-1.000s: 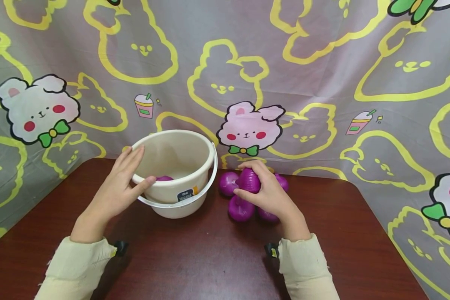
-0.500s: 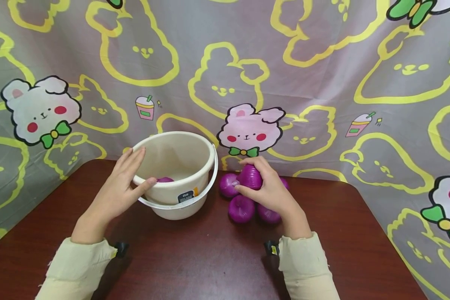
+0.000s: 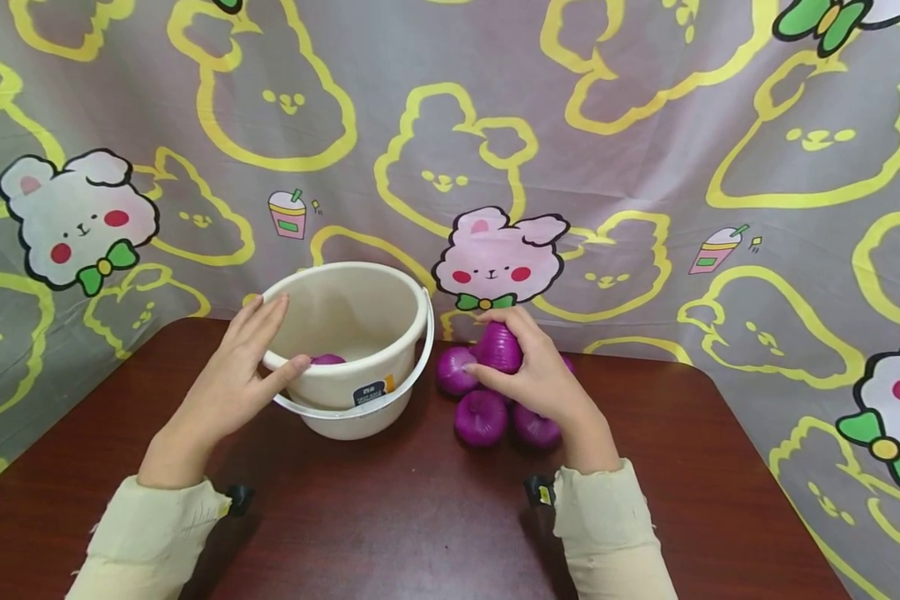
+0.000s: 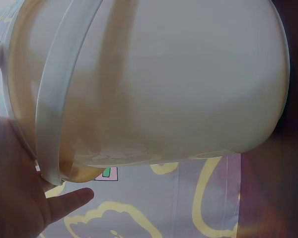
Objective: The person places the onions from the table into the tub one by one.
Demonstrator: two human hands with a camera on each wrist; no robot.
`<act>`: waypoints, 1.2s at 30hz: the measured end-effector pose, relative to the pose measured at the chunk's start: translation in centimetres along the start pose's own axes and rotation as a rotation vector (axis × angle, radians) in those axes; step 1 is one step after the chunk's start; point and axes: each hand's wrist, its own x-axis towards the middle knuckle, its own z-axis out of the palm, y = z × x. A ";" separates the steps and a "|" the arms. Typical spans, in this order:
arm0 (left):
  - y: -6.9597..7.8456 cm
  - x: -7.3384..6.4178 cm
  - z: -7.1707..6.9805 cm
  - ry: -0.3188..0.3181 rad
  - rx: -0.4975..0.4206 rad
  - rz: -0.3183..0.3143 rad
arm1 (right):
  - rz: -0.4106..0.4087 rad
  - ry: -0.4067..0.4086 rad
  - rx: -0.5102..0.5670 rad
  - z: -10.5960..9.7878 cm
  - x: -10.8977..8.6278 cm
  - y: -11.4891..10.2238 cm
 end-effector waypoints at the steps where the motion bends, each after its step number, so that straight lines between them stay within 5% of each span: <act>1: 0.0 0.0 0.0 -0.001 0.000 0.000 | -0.003 0.003 -0.003 0.0 0.0 0.0; 36: 0.0 0.2 0.0 -0.002 -0.001 0.000 | 0.006 0.037 0.088 -0.3 1.2 -1.4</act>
